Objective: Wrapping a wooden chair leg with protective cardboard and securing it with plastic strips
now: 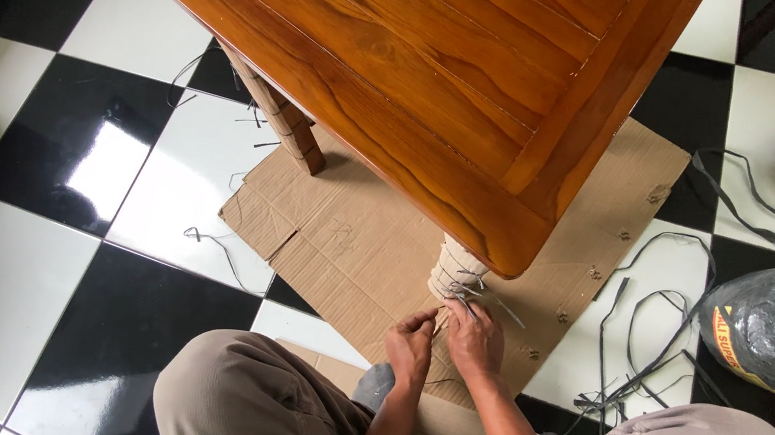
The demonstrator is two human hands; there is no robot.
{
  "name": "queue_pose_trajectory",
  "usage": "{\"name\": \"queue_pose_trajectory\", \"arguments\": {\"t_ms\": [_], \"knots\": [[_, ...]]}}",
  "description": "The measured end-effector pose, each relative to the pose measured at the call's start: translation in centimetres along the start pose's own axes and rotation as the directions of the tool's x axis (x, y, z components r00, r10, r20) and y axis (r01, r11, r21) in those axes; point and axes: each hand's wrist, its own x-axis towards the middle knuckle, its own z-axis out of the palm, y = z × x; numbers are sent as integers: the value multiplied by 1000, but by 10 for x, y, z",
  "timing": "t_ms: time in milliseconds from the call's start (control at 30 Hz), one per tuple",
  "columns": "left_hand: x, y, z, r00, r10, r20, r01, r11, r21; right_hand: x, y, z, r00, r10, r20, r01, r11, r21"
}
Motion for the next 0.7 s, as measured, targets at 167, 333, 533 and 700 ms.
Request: {"name": "queue_pose_trajectory", "arguments": {"t_ms": [167, 333, 533, 700], "knots": [[-20, 32, -6, 991, 130, -26, -131, 991, -20, 0, 3, 6, 1000, 19, -22, -18, 997, 72], [-10, 17, 2, 960, 278, -27, -278, 961, -5, 1, 10, 13, 998, 53, -43, -47, 993, 111], [7, 10, 15, 983, 151, -104, -177, 933, -314, 1, 18, 20, 998, 63, 17, -63, 997, 40], [21, -1, 28, 993, -117, -13, 98, 885, -455, -4, 16, 24, 996, 88, -10, -88, 996, 17]]}}
